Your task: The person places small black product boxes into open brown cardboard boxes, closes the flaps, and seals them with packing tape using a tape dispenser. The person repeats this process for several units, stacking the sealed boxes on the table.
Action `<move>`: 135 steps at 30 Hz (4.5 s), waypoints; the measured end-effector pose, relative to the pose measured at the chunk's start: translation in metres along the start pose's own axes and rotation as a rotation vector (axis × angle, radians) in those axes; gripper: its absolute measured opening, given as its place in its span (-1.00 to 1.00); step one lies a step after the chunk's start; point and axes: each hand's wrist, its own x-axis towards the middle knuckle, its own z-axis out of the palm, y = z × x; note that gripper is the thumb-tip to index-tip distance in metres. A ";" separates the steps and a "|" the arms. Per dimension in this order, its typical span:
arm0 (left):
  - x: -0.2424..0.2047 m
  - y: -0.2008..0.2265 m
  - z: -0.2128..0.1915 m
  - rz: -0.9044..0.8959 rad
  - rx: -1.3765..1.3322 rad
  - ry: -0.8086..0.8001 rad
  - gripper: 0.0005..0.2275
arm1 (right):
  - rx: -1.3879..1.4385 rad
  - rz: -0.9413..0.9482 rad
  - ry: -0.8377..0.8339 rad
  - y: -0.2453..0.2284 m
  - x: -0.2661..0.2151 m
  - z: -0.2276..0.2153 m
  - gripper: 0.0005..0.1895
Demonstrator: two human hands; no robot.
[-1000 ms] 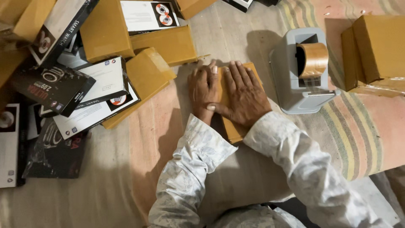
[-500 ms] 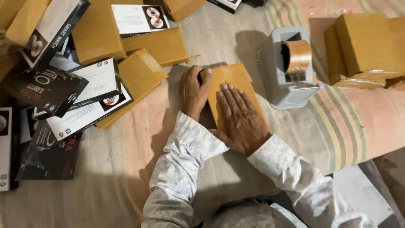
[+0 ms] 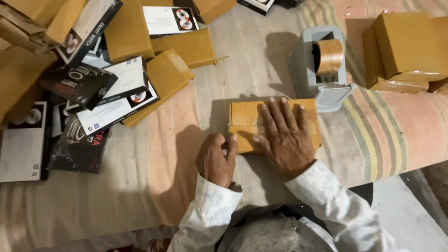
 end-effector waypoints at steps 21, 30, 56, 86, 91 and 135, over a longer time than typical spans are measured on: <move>0.047 0.060 0.063 0.122 0.394 -0.012 -0.60 | -0.127 0.194 0.027 0.015 0.034 0.011 -0.45; 0.060 0.031 0.045 0.072 0.434 0.048 -0.72 | -0.073 0.096 0.048 -0.021 0.064 0.024 -0.57; 0.018 0.063 0.034 0.188 0.386 0.004 -0.54 | 0.014 0.277 0.237 0.001 0.001 -0.018 -0.45; 0.110 0.037 0.055 -0.028 0.481 -0.025 -0.62 | -0.133 0.272 0.097 0.014 0.103 0.059 -0.72; 0.111 0.026 0.058 0.110 0.423 -0.190 -0.65 | 0.013 0.047 0.083 0.018 0.103 0.056 -0.69; 0.059 0.040 0.045 0.165 0.456 -0.047 -0.70 | -0.017 0.123 -0.025 0.019 0.058 0.023 -0.55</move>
